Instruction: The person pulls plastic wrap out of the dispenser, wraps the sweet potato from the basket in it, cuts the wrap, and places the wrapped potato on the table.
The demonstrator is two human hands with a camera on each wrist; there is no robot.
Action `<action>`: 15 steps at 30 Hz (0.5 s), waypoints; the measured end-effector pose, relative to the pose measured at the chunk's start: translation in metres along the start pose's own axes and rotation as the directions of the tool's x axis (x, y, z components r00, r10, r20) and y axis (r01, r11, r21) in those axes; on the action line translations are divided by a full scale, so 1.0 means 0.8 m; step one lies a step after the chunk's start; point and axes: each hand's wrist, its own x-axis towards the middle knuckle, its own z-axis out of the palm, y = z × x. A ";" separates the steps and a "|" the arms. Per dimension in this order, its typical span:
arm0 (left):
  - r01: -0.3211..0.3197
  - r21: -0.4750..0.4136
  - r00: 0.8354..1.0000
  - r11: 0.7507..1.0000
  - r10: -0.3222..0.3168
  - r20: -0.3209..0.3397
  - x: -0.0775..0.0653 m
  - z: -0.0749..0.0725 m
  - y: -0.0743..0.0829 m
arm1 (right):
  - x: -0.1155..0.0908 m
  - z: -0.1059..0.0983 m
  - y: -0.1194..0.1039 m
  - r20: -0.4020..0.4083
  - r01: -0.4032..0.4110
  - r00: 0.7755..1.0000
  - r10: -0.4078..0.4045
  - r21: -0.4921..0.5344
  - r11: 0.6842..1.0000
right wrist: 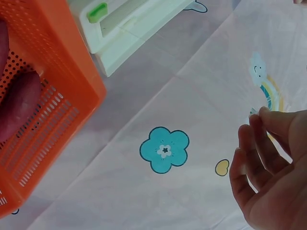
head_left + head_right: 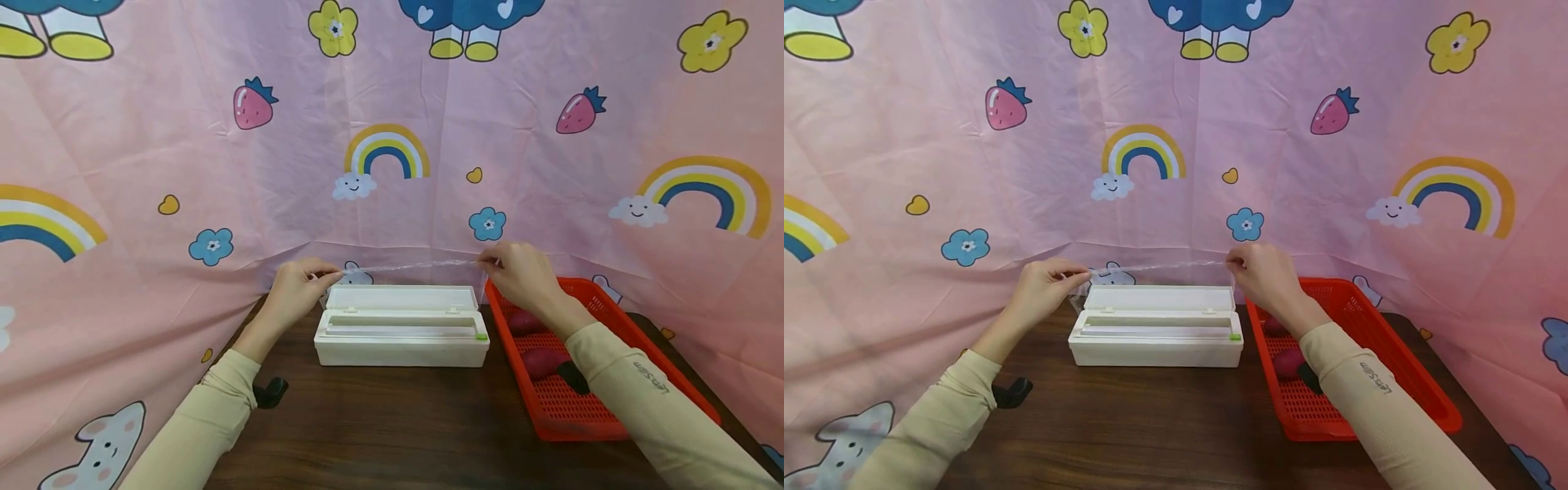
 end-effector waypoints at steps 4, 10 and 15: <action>0.006 -0.006 1.000 1.000 -0.007 -0.003 0.001 0.000 0.006 | -0.001 -0.004 0.002 -0.007 -0.002 1.000 0.002 -0.002 1.000; -0.008 -0.020 1.000 1.000 0.008 -0.009 0.005 -0.001 0.012 | -0.003 -0.009 0.005 -0.019 -0.005 1.000 0.005 -0.005 1.000; -0.001 -0.026 1.000 1.000 0.000 -0.018 0.006 -0.004 0.012 | -0.004 -0.011 0.001 -0.031 0.007 1.000 -0.007 -0.006 1.000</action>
